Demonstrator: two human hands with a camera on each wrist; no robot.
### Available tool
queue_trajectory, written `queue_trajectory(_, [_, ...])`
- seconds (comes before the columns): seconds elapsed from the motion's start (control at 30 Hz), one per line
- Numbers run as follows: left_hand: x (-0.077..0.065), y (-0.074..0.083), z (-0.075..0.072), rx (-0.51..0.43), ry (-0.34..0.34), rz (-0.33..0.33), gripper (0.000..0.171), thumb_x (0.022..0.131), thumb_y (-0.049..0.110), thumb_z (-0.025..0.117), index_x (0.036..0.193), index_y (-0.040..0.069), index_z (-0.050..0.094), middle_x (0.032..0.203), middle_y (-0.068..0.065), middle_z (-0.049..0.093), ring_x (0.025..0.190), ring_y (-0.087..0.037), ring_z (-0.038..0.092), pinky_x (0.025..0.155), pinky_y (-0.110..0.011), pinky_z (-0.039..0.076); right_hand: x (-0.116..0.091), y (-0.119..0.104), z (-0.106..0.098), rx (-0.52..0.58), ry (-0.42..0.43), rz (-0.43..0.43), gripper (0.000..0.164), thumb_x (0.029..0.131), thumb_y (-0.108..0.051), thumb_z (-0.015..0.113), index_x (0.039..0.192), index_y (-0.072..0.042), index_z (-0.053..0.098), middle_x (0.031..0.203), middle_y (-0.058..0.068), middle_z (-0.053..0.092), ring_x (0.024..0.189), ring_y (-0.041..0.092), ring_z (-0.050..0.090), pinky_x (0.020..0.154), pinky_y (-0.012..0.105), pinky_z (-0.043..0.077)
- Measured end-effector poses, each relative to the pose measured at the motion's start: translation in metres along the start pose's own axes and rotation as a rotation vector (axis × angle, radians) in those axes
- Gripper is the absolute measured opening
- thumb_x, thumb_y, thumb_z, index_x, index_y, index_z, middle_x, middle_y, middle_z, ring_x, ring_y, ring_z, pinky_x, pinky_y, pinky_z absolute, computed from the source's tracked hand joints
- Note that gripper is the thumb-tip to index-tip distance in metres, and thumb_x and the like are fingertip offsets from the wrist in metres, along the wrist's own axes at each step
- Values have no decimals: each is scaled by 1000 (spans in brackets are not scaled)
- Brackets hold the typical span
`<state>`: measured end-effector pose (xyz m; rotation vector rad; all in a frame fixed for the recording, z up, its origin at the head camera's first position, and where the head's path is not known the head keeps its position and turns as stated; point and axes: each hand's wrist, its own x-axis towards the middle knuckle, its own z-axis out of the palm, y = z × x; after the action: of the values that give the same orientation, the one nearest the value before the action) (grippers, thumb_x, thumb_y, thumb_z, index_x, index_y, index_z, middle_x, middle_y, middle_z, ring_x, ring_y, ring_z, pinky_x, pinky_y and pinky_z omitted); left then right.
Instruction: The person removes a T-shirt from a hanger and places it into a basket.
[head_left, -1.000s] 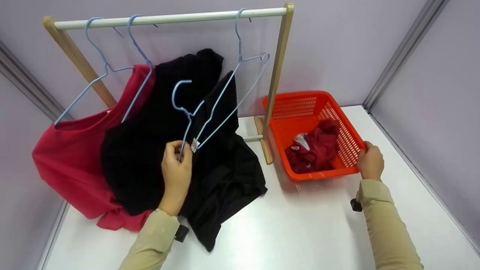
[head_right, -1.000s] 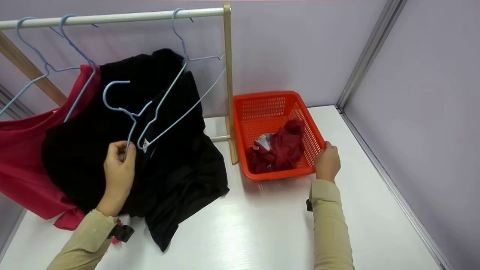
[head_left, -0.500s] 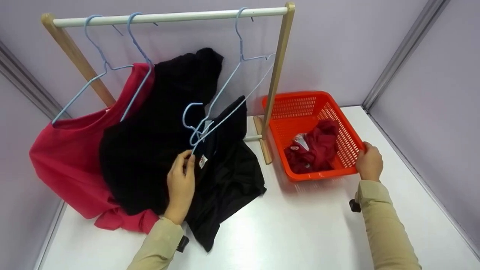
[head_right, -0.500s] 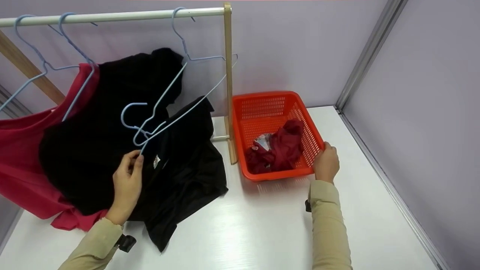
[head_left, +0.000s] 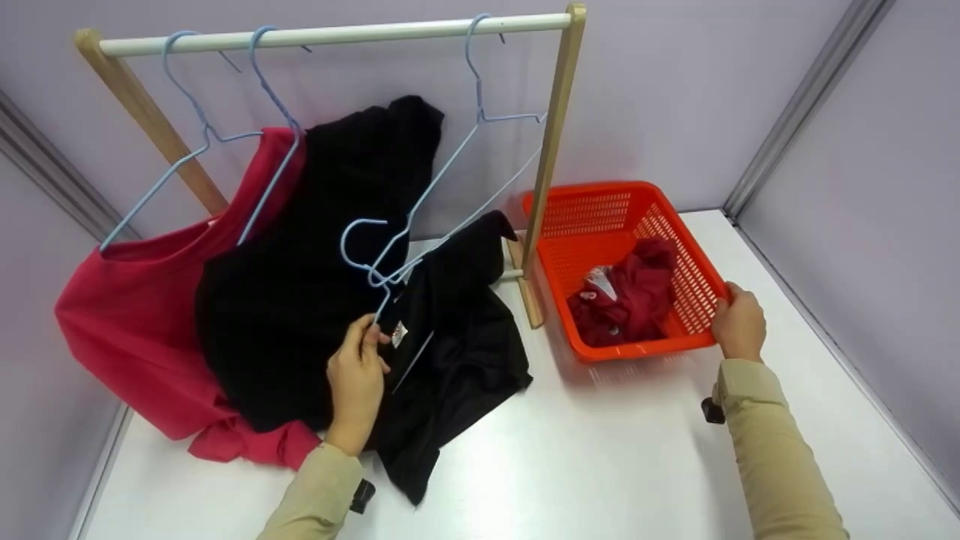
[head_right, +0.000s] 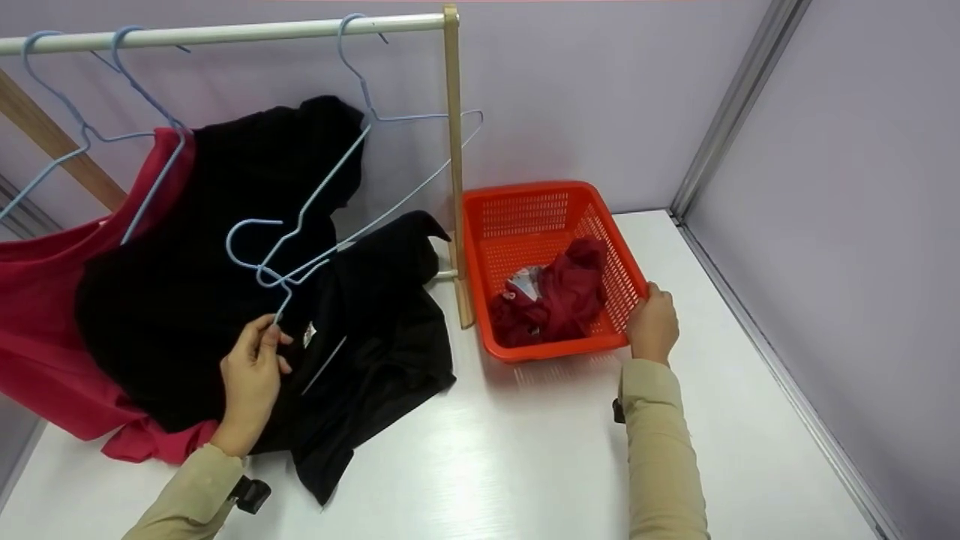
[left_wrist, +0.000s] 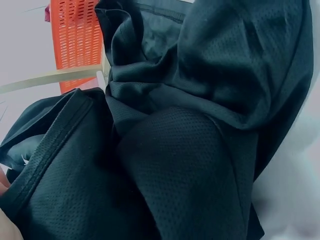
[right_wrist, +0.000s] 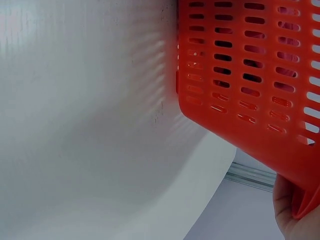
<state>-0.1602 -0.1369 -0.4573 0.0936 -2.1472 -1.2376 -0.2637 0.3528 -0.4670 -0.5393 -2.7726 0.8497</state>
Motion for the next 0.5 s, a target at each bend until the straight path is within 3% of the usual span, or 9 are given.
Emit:
queue_trajectory(0.13, [0,1,-2,-46,-2,-37,22,97,14,51,107,-2,62,75,-13,64,46,6,43,46,-15,42,1,-1,-2,4,-21,5,43,99,-7,36,140,6,37,129,35,47,118,49,47,101,57,37])
queue_trajectory(0.3, [0,1,-3,-23,35,-50,18,96,10,52,102,-3,63,72,-11,61,52,4,40,50,-16,38,0,-4,-3,-7,2,-19,43,98,-7,37,137,8,39,128,37,47,117,51,47,99,59,38])
queue_trajectory(0.37, [0,0,-3,-18,38,-59,16,96,8,52,101,-3,63,72,-10,61,54,3,39,52,-17,36,-1,-5,0,10,93,-45,41,96,-8,39,134,8,45,127,36,48,116,52,46,98,59,37])
queue_trajectory(0.5, [-1,2,-4,-59,3,-101,17,96,10,52,101,-3,63,72,-10,61,52,3,40,50,-16,37,-7,-17,10,148,373,-170,32,93,-5,44,118,9,57,119,33,55,109,50,48,96,57,35])
